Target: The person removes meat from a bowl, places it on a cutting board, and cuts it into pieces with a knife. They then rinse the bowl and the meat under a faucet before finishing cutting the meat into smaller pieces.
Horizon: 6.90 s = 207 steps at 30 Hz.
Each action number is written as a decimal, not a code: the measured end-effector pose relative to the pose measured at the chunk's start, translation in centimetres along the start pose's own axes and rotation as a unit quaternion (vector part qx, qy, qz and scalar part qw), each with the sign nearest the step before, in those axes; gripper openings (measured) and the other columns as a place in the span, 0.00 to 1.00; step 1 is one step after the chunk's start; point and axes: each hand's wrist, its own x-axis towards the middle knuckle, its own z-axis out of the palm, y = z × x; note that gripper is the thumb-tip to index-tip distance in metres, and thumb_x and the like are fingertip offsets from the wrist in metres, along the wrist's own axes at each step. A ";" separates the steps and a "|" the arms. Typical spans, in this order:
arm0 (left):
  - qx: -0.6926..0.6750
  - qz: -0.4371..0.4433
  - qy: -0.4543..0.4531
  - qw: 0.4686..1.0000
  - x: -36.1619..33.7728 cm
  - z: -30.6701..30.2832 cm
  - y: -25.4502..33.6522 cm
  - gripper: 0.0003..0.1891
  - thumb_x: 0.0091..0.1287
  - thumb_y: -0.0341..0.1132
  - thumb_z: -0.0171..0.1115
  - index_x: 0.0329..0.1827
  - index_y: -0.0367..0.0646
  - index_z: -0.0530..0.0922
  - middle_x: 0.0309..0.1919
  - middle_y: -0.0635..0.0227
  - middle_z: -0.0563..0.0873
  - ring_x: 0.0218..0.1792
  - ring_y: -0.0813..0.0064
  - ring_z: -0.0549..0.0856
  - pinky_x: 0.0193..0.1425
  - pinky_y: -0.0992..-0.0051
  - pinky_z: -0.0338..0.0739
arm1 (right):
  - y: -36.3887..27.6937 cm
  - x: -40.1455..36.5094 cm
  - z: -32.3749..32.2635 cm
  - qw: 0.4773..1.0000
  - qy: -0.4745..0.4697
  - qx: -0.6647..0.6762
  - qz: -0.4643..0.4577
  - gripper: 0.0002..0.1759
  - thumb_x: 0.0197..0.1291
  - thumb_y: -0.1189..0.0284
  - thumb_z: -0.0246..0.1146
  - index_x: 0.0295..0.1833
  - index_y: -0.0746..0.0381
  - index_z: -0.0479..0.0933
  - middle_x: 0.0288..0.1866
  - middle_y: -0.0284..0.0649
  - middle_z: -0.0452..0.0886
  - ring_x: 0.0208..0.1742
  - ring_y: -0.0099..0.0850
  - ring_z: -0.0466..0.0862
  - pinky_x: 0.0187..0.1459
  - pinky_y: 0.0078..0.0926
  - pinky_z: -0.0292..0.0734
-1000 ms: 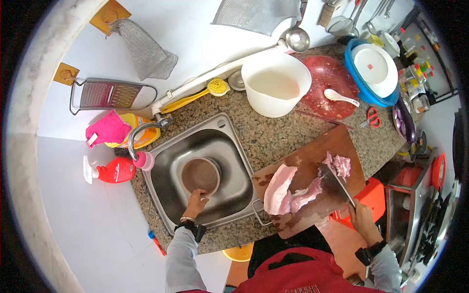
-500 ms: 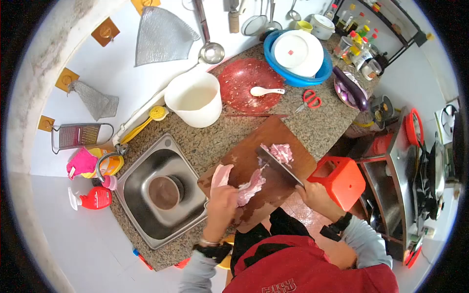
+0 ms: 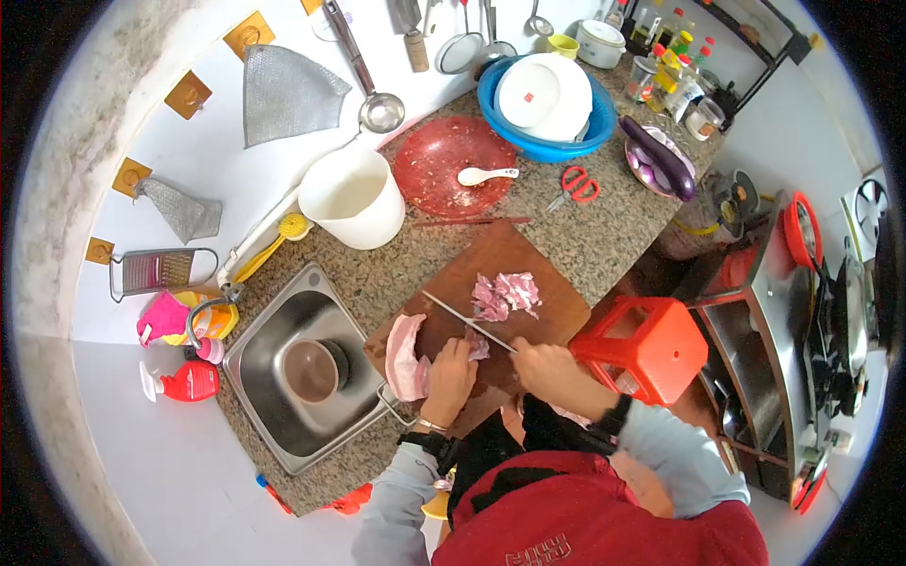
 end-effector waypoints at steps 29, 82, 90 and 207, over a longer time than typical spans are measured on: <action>-0.010 0.051 0.126 0.991 2.5 1.0 1.4 0.15 0.62 0.27 0.63 0.52 0.36 0.77 0.54 0.56 0.79 0.49 0.54 0.78 0.52 0.62 0.75 | 3.5 -6.4 0.5 0.995 0.093 0.026 -0.016 0.13 0.65 0.68 0.55 0.50 0.63 0.72 0.23 0.52 0.81 0.23 0.52 0.83 0.25 0.51 0.78; -0.024 0.016 0.159 0.987 1.1 1.6 0.9 0.07 0.59 0.25 0.64 0.40 0.37 0.79 0.40 0.56 0.80 0.40 0.52 0.77 0.46 0.60 0.73 | 3.5 -5.3 0.0 0.995 0.007 -0.060 -0.080 0.09 0.62 0.70 0.55 0.41 0.66 0.71 0.20 0.50 0.80 0.21 0.49 0.83 0.23 0.46 0.78; -0.015 0.062 0.094 0.994 0.4 2.3 0.5 0.08 0.59 0.27 0.63 0.40 0.35 0.79 0.39 0.54 0.79 0.41 0.51 0.76 0.46 0.57 0.72 | -1.9 4.2 2.4 0.993 0.060 -0.016 -0.104 0.07 0.60 0.73 0.55 0.39 0.66 0.71 0.23 0.51 0.81 0.27 0.49 0.85 0.26 0.44 0.79; -0.056 -0.043 0.207 0.976 0.3 1.2 -0.2 0.09 0.61 0.26 0.64 0.44 0.37 0.77 0.47 0.54 0.81 0.51 0.54 0.78 0.56 0.61 0.72 | 2.7 -4.5 -0.6 0.998 -0.009 0.020 -0.057 0.11 0.69 0.67 0.53 0.46 0.64 0.72 0.23 0.54 0.81 0.25 0.55 0.83 0.27 0.53 0.78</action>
